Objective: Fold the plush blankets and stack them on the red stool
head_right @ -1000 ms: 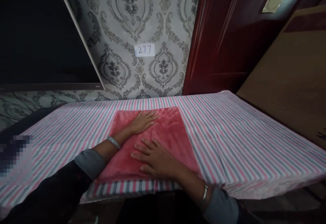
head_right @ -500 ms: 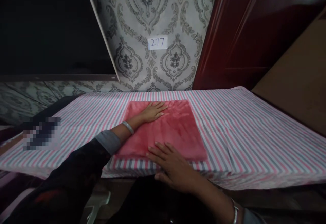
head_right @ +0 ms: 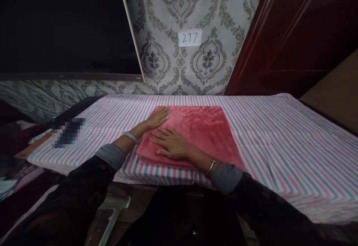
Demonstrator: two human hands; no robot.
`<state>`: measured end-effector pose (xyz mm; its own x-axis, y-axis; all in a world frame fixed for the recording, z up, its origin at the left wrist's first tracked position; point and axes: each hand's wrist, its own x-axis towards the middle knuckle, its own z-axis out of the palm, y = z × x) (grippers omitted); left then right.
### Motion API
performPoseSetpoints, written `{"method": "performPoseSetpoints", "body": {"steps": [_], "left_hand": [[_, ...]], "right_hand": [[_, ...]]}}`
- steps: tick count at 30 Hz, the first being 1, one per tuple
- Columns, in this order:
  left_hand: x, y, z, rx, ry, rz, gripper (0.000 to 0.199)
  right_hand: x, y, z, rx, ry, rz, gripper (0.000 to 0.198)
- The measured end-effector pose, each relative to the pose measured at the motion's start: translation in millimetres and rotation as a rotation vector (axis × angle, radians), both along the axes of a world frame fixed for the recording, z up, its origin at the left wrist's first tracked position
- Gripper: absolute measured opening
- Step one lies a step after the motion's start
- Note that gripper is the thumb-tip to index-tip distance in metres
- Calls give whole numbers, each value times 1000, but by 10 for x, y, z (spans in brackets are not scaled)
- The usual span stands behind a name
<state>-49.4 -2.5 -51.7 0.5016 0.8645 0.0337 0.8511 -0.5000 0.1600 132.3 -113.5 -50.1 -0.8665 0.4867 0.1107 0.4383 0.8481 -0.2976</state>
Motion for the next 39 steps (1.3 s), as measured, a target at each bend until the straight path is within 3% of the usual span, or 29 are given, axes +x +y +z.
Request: {"method": "performPoseSetpoints", "body": {"steps": [4, 10, 15, 18, 20, 23, 27, 30, 32, 36, 39], "left_hand": [[-1, 14, -197, 65, -25, -15, 54], [-38, 17, -223, 71, -53, -12, 55], [-25, 5, -149, 45, -14, -2, 55], [-4, -21, -21, 17, 46, 11, 56], [9, -74, 89, 3, 85, 35, 58], [33, -230, 255, 34, 91, 115, 62], [115, -484, 411, 116, 59, 183, 67], [220, -596, 393, 139, 44, 261, 67], [281, -631, 285, 122, 58, 316, 65], [317, -662, -18, 116, 112, 359, 63], [297, -672, -132, 136, 125, 369, 64]], "right_hand": [[-3, -86, -187, -36, -32, -5, 64], [28, -364, -200, -52, -26, 80, 64], [43, -714, -221, -116, 36, 75, 64], [153, -870, -171, -205, 154, 32, 69], [314, -880, -96, -182, 243, -24, 68], [668, -687, 43, 9, 294, -236, 59], [1110, -86, 189, 170, 247, -633, 60], [1241, 356, 209, 184, 181, -900, 61], [1244, 520, 135, 179, 125, -1037, 59], [1212, 556, -178, 186, -2, -1080, 58], [1228, 520, -340, 186, -23, -1059, 58]]}}
